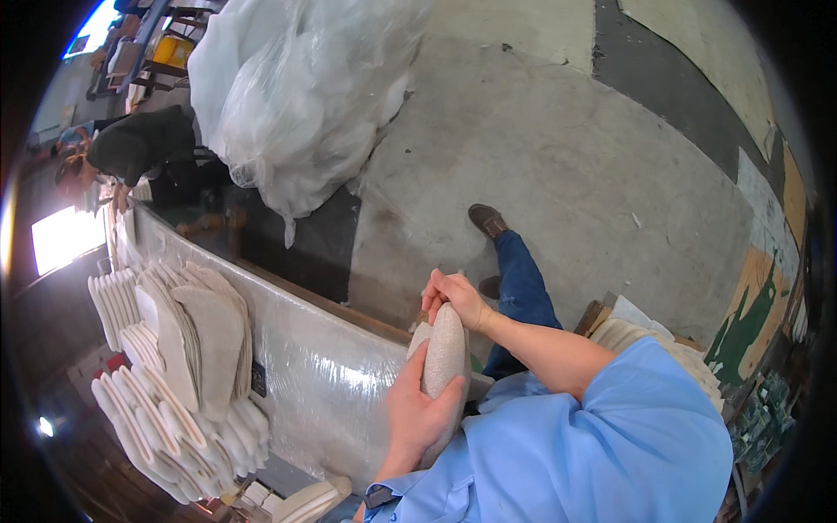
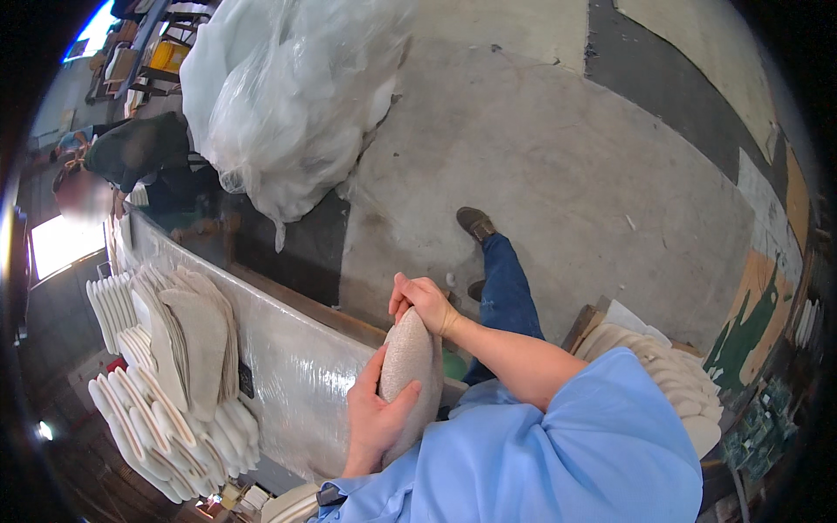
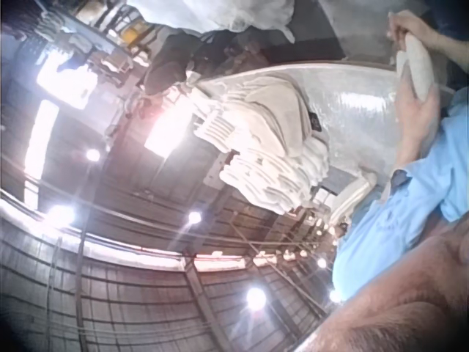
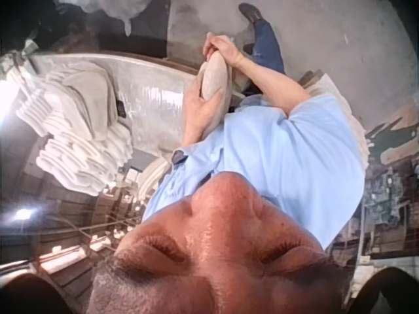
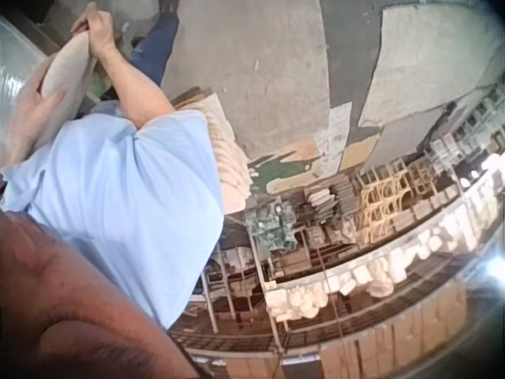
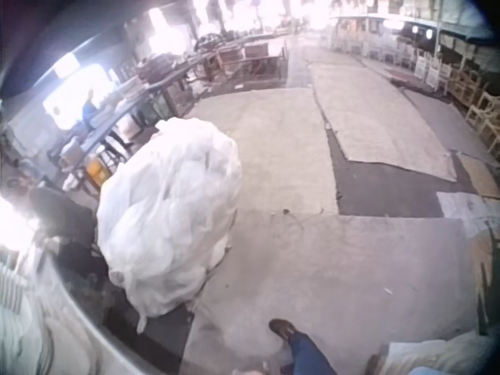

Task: The person folds beige cushion covers one at a time on a plastic-wrapped table in a factory. They align edges, fold the covers in half, and place them into a growing stack. Other workers are visible in the background performing similar tasks.

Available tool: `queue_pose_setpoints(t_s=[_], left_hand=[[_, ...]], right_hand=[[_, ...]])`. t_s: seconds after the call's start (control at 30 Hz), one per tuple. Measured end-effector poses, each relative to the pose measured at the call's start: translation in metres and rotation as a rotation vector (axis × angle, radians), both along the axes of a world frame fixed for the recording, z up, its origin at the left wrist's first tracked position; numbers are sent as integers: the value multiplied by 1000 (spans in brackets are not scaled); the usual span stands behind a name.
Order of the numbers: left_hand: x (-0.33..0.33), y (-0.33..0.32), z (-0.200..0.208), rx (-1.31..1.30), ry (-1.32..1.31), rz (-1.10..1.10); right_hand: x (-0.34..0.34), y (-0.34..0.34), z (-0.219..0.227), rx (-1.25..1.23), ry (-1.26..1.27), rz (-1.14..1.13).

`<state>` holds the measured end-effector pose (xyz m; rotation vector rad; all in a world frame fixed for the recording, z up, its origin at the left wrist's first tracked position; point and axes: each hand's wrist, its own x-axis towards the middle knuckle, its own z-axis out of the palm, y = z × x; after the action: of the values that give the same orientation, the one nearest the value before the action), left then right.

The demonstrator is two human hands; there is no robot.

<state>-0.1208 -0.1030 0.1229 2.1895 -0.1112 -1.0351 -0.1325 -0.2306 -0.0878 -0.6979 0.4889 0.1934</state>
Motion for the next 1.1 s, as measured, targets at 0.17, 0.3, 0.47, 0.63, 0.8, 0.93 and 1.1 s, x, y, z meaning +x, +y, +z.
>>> queue_pose_setpoints(t_s=[0.17,0.3,0.47,0.63,0.8,0.93,1.1], left_hand=[[-5,-10,-1,-30,-65,-23],[12,21,-5,-31,-2,79],[49,137,-4,69,-17,163],[20,187,-59,194,-324,304],[-15,167,-85,344,-531,79],[-41,171,-82,394,-585,106],[-78,211,-64,535,-454,327]], right_hand=[[-8,17,-40,402,120,76],[-15,43,-46,401,273,64],[-18,37,4,288,187,115],[-32,29,34,230,-64,252],[-25,24,21,-11,-58,276],[-13,16,36,-47,-182,242],[-17,12,23,-19,-157,524]])
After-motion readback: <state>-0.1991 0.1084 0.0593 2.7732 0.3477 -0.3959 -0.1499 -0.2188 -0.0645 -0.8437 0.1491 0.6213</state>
